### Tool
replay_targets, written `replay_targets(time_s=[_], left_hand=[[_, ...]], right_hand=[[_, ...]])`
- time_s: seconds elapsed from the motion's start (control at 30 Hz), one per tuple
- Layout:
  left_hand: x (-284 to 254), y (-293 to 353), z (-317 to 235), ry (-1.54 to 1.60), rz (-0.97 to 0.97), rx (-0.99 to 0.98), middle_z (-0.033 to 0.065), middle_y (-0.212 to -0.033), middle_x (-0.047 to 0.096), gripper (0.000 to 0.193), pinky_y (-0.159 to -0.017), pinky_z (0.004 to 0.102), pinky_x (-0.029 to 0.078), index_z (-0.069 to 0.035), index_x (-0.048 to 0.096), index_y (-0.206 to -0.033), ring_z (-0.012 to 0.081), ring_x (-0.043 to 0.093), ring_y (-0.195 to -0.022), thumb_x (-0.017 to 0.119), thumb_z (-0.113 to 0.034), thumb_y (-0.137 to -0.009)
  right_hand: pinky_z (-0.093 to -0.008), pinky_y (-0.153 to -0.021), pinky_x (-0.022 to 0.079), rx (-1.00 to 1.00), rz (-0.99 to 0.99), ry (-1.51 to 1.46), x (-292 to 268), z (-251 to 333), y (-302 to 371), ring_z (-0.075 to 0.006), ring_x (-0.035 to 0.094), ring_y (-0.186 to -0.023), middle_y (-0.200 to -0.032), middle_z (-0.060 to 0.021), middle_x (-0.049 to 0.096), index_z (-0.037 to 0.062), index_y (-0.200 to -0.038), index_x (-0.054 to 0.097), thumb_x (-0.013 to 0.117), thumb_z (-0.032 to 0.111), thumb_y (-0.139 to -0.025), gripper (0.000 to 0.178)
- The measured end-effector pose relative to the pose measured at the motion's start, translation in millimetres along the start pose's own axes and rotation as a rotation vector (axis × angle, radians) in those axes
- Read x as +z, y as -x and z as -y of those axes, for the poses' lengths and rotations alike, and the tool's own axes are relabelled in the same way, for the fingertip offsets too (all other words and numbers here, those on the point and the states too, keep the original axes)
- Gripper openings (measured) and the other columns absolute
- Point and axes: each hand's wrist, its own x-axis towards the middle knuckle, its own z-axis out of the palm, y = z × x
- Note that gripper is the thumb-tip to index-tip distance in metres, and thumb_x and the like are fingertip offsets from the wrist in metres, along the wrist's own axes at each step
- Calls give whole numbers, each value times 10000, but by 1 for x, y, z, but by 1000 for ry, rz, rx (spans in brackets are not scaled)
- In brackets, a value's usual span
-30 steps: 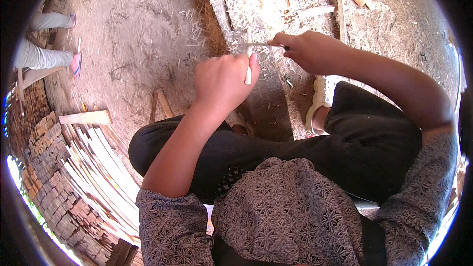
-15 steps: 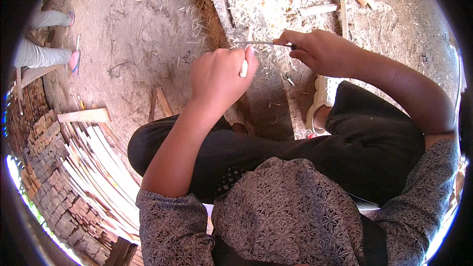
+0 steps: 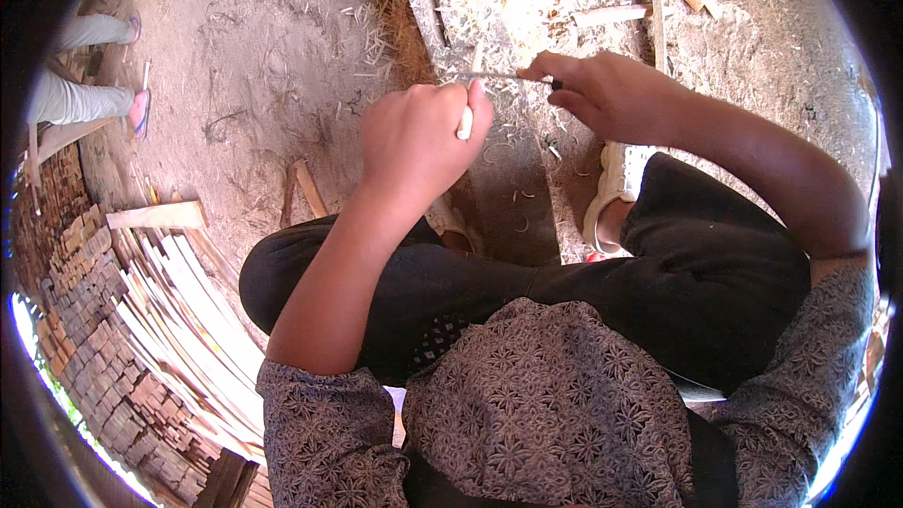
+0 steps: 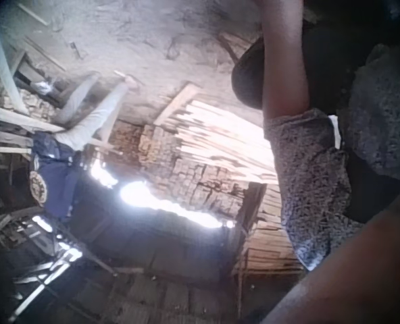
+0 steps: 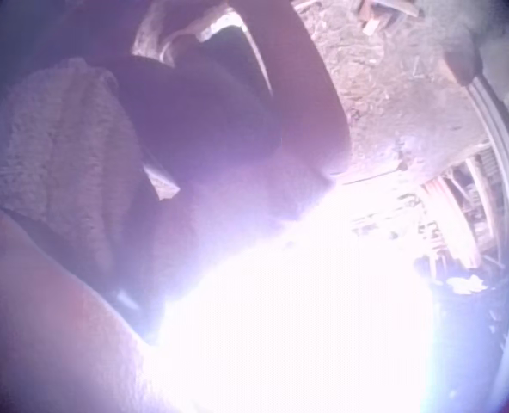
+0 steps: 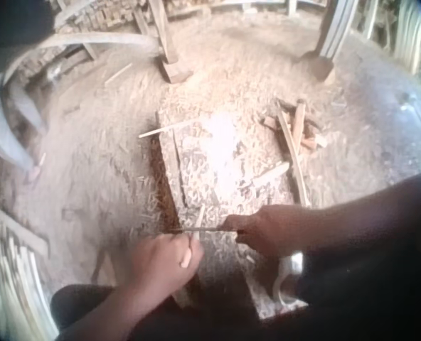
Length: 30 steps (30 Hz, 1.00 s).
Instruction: The person sits on the ground and uses a knife to carve a small piece of wood, repeatedly shaving off thin layers. The person occasionally pauses to inspect the wood and adjust their grip.
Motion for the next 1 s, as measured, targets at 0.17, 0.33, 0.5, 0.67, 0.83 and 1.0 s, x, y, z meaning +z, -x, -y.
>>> replay_targets(time_s=[0.17, 0.33, 0.5, 0.67, 0.83, 1.0], left_hand=[[0, -1, -12, -107, 48, 49, 151, -530, 621, 454, -483, 443, 516, -84, 706, -634, 334, 652, -477, 540, -303, -996], [-1, -6, -13, -78, 35, 55, 143, -540, 634, 451, -485, 436, 524, -90, 699, -641, 328, 664, -488, 537, -309, -1000], [5, 6, -13, -83, 57, 78, 143, -545, 642, 445, -492, 429, 534, -81, 703, -674, 322, 670, -492, 540, -323, -1010], [4, 7, -19, -130, 116, 88, 144, -552, 649, 451, -496, 426, 543, -62, 700, -696, 324, 671, -493, 533, -330, -1019], [6, -1, -21, -64, 150, 59, 173, -591, 649, 401, -522, 479, 538, -67, 685, -732, 372, 673, -538, 557, -320, -1016], [5, 4, -19, -84, 131, 74, 144, -575, 655, 408, -502, 441, 544, -66, 690, -729, 333, 679, -516, 551, -323, -1015]], right_hand=[[-518, -642, 535, 100, 11, 239, 21, -45, -46, -412, 707, -728, -798, -222, 698, 179, -1399, 468, 548, 200, -1042, 367], [-519, -662, 545, -4, -32, 307, 35, -102, -88, -404, 712, -748, -837, -224, 710, 149, -1413, 464, 542, 198, -1045, 379], [-530, -672, 526, -4, -25, 92, 17, -32, -15, -412, 707, -744, -836, -234, 705, 135, -1396, 489, 563, 180, -1032, 375], [-546, -671, 516, 21, -13, 162, 18, -28, -19, -422, 704, -743, -843, -240, 701, 159, -1406, 488, 552, 169, -1037, 375], [-511, -671, 545, 43, -19, 264, 33, -91, -82, -407, 714, -769, -852, -232, 704, 152, -1410, 466, 560, 195, -1040, 384], [-515, -680, 534, 92, -12, 188, 24, -44, -45, -413, 711, -765, -843, -244, 703, 179, -1398, 494, 560, 186, -1039, 365]])
